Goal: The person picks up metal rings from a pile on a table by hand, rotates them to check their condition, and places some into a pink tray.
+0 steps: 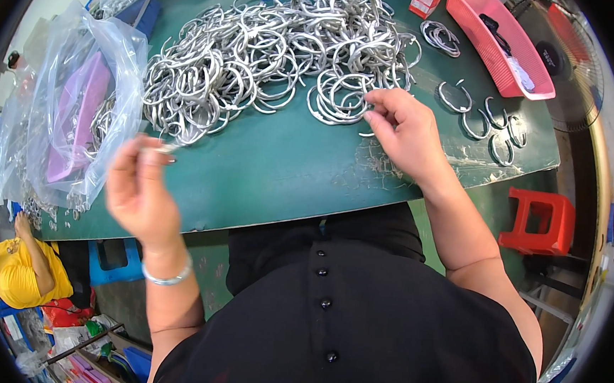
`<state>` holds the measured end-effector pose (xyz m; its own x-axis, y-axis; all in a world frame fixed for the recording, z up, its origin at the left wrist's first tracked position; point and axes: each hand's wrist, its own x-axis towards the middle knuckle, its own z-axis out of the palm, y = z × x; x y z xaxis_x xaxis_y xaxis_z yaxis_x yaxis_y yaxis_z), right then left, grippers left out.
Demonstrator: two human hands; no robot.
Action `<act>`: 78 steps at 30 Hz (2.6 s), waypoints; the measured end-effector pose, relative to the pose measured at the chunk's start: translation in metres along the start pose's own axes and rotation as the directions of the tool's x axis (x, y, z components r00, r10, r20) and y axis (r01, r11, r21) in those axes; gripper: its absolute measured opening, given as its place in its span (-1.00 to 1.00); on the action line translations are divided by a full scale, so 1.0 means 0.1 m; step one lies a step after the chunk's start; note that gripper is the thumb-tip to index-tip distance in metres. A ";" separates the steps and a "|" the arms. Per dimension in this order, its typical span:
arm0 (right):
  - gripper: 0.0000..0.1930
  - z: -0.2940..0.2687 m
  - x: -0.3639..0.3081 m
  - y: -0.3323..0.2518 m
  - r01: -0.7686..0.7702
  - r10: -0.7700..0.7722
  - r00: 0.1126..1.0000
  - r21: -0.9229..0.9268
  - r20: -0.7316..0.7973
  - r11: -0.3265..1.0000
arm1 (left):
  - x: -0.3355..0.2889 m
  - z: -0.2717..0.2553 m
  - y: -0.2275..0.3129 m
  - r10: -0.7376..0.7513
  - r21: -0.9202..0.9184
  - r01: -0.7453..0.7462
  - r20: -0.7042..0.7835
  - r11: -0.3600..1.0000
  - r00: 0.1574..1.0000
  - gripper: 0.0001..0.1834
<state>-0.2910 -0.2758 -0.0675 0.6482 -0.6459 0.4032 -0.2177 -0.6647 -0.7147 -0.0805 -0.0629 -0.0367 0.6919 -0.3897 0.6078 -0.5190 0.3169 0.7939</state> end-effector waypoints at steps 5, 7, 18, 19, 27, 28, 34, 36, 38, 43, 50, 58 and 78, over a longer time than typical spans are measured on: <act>-0.85 -0.03 0.09 0.01 0.152 -0.135 0.986 -0.213 0.096 0.965 | 0.69 -0.66 -0.09 0.067 0.144 -0.016 -0.354 0.989 0.933 -0.76; -0.86 0.00 0.13 -0.06 0.233 -0.177 0.966 -0.332 0.189 0.914 | 0.80 -0.86 -0.18 0.000 0.129 0.044 -0.318 0.991 0.948 -0.67; -0.91 0.09 0.53 -0.15 0.577 -0.399 0.817 -0.556 0.417 0.599 | 0.04 -0.02 -0.12 0.015 0.344 -0.050 0.104 0.938 0.994 -0.80; -0.91 0.06 0.55 -0.15 0.580 -0.402 0.814 -0.554 0.419 0.597 | -0.02 0.01 -0.14 0.008 0.342 -0.059 0.147 0.938 0.989 -0.81; -0.92 -0.16 0.48 -0.17 0.409 -0.375 0.911 -0.257 0.172 0.875 | -0.28 0.25 -0.15 -0.375 0.168 0.337 0.350 0.927 0.859 -0.85; -0.89 -0.17 0.45 -0.17 0.396 -0.369 0.917 -0.233 0.148 0.888 | -0.29 0.27 -0.14 -0.386 0.169 0.347 0.365 0.922 0.847 -0.85; -0.88 -0.28 0.33 -0.08 0.508 -0.483 0.861 -0.293 0.158 0.810 | -0.33 0.34 -0.11 -0.451 0.166 0.426 0.469 0.890 0.760 -0.84; -0.85 -0.30 0.33 -0.04 0.546 -0.497 0.836 -0.429 0.232 0.719 | -0.35 0.34 -0.11 -0.466 0.189 0.431 0.473 0.882 0.747 -0.84; -0.85 -0.31 0.34 -0.01 0.536 -0.488 0.843 -0.448 0.228 0.716 | -0.36 0.36 -0.10 -0.478 0.211 0.432 0.482 0.877 0.734 -0.84; -0.83 -0.31 0.39 -0.08 0.501 -0.409 0.865 -0.537 0.290 0.678 | -0.35 0.36 -0.06 -0.513 0.271 0.437 0.498 0.858 0.699 -0.84; -0.83 -0.36 0.43 -0.19 0.408 -0.325 0.911 -0.454 0.252 0.792 | -0.39 0.30 -0.07 -0.562 0.263 0.500 0.466 0.825 0.683 -0.83; -0.84 -0.31 0.56 0.01 0.451 -0.435 0.890 -0.410 0.140 0.792 | -0.41 0.31 -0.09 -0.537 0.239 0.487 0.499 0.840 0.681 -0.82; -0.94 -0.51 0.42 -0.25 0.618 -0.462 0.786 -0.475 0.411 0.627 | -0.40 0.35 -0.06 -0.514 0.254 0.451 0.526 0.855 0.678 -0.81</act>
<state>-0.2962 -0.3057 -0.0038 0.9099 -0.0457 0.4123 -0.0826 -0.9940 0.0721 -0.1229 -0.0798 -0.0655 0.4716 -0.8817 0.0128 -0.2594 -0.1248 0.9577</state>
